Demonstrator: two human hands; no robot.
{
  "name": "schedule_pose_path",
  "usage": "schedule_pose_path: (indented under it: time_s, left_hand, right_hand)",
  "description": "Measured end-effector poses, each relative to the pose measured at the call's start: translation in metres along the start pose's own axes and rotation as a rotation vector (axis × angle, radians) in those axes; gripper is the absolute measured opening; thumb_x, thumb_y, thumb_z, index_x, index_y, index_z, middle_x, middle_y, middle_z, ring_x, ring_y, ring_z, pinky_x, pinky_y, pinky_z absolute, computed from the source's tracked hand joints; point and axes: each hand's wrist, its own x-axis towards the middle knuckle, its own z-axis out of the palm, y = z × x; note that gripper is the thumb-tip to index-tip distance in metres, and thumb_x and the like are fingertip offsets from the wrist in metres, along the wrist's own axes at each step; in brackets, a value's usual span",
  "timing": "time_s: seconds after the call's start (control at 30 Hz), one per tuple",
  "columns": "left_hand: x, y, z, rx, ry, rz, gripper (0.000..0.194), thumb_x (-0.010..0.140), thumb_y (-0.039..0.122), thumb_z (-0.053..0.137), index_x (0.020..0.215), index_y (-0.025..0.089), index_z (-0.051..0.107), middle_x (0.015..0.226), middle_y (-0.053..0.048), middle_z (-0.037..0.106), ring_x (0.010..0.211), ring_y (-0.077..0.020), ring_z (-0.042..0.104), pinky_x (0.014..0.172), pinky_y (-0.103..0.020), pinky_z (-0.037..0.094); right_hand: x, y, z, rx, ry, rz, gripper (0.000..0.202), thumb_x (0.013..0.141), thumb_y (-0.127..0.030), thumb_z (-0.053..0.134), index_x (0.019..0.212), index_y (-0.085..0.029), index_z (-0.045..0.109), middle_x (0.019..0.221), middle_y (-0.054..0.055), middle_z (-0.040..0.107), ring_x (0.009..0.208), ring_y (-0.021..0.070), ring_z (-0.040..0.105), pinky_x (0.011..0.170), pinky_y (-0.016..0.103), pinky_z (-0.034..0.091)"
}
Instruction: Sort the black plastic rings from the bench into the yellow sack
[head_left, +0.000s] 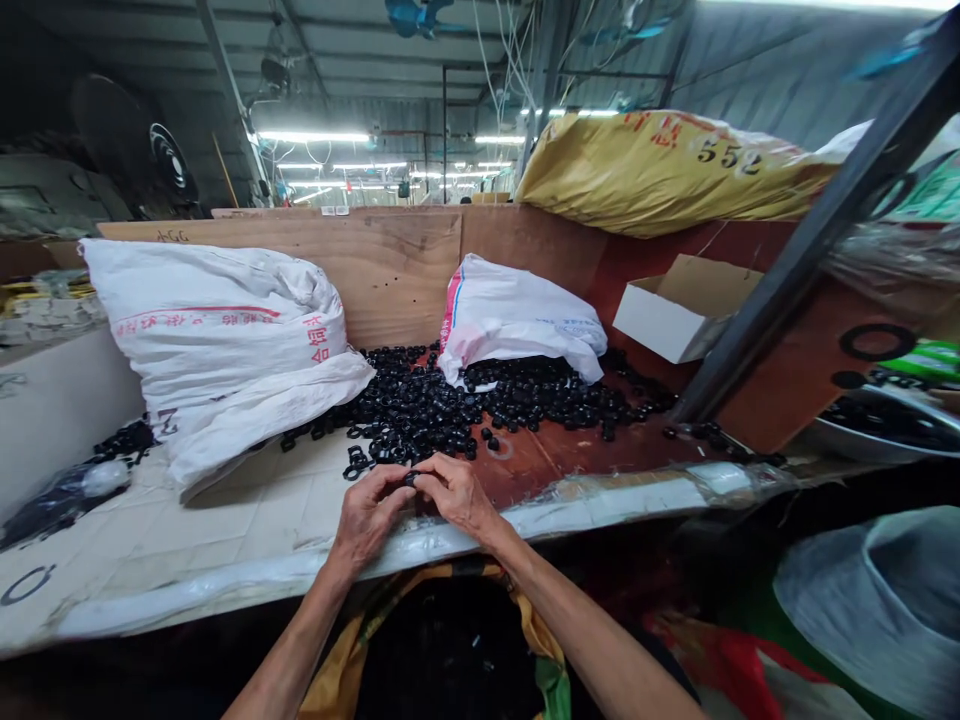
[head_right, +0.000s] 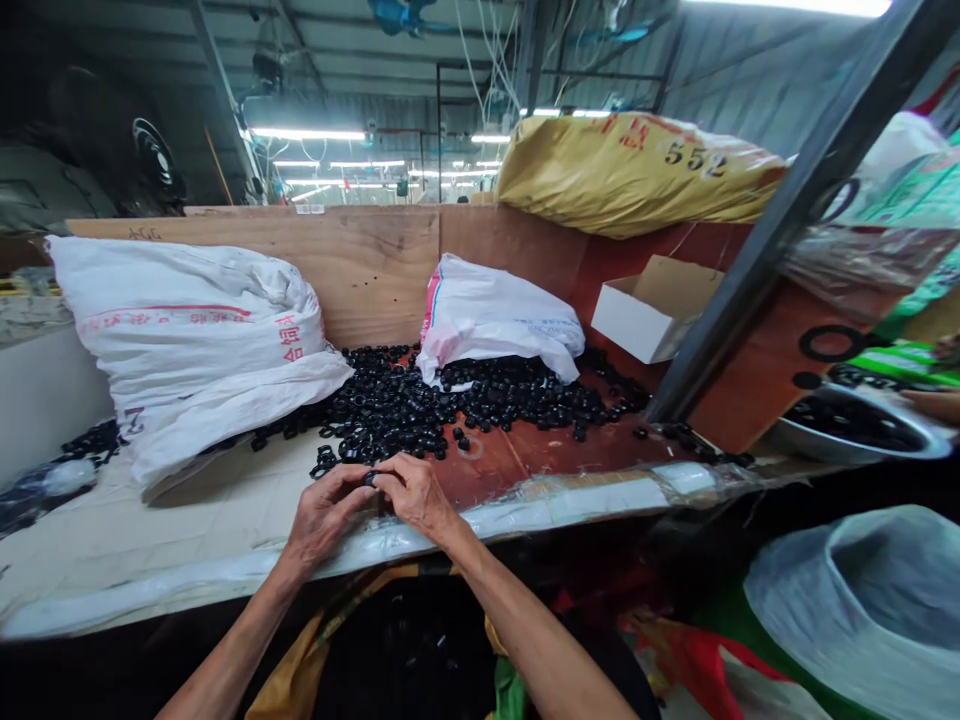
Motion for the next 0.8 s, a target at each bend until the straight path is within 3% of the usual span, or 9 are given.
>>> schedule_pose_path:
  time_s: [0.17, 0.3, 0.53, 0.67, 0.8]
  left_hand:
    - [-0.0025, 0.0033, 0.0031, 0.101, 0.03, 0.221, 0.014, 0.09, 0.022, 0.067, 0.103, 0.02, 0.073, 0.102, -0.008, 0.074, 0.095, -0.0191, 0.071, 0.085, -0.032, 0.058]
    - [-0.0019, 0.0022, 0.0032, 0.106, 0.016, 0.237, 0.013, 0.09, 0.021, 0.068, 0.102, 0.02, 0.073, 0.102, -0.008, 0.072, 0.094, -0.0179, 0.07, 0.085, -0.032, 0.058]
    - [-0.0015, -0.0021, 0.003, -0.019, 0.028, 0.033, 0.013, 0.086, 0.024, 0.072, 0.098, 0.021, 0.075, 0.103, -0.007, 0.072, 0.096, -0.0192, 0.068, 0.086, -0.032, 0.055]
    - [0.0001, 0.0029, 0.0013, -0.088, 0.015, -0.092, 0.012, 0.082, 0.026, 0.075, 0.092, 0.02, 0.078, 0.096, -0.006, 0.073, 0.091, -0.0199, 0.067, 0.088, -0.033, 0.052]
    - [0.0017, 0.0067, 0.0012, -0.278, -0.001, -0.272, 0.017, 0.077, 0.027, 0.078, 0.092, 0.018, 0.077, 0.096, -0.006, 0.075, 0.09, -0.02, 0.068, 0.086, -0.032, 0.053]
  right_hand:
    - [-0.001, 0.0015, 0.0023, -0.111, -0.062, 0.048, 0.032, 0.102, -0.025, 0.046, 0.076, -0.019, 0.062, 0.067, -0.001, 0.059, 0.062, 0.0123, 0.056, 0.062, 0.023, 0.04]
    - [-0.0011, 0.0037, 0.0031, -0.214, -0.133, -0.01, 0.038, 0.105, -0.024, 0.037, 0.075, -0.019, 0.061, 0.066, -0.001, 0.054, 0.061, 0.0117, 0.052, 0.06, 0.023, 0.034]
    - [-0.0008, -0.0001, 0.0, -0.074, -0.091, 0.149, 0.029, 0.098, -0.027, 0.052, 0.071, -0.018, 0.059, 0.064, -0.004, 0.054, 0.06, 0.0114, 0.049, 0.059, 0.023, 0.036]
    - [-0.0004, -0.0028, -0.0032, 0.007, -0.09, 0.08, 0.013, 0.092, -0.018, 0.058, 0.084, -0.019, 0.069, 0.073, -0.001, 0.063, 0.069, 0.0142, 0.057, 0.067, 0.025, 0.044]
    - [-0.0005, -0.0001, -0.0033, 0.108, -0.058, -0.042, 0.02, 0.088, -0.014, 0.061, 0.102, -0.021, 0.074, 0.097, 0.005, 0.07, 0.092, 0.0185, 0.065, 0.083, 0.03, 0.05]
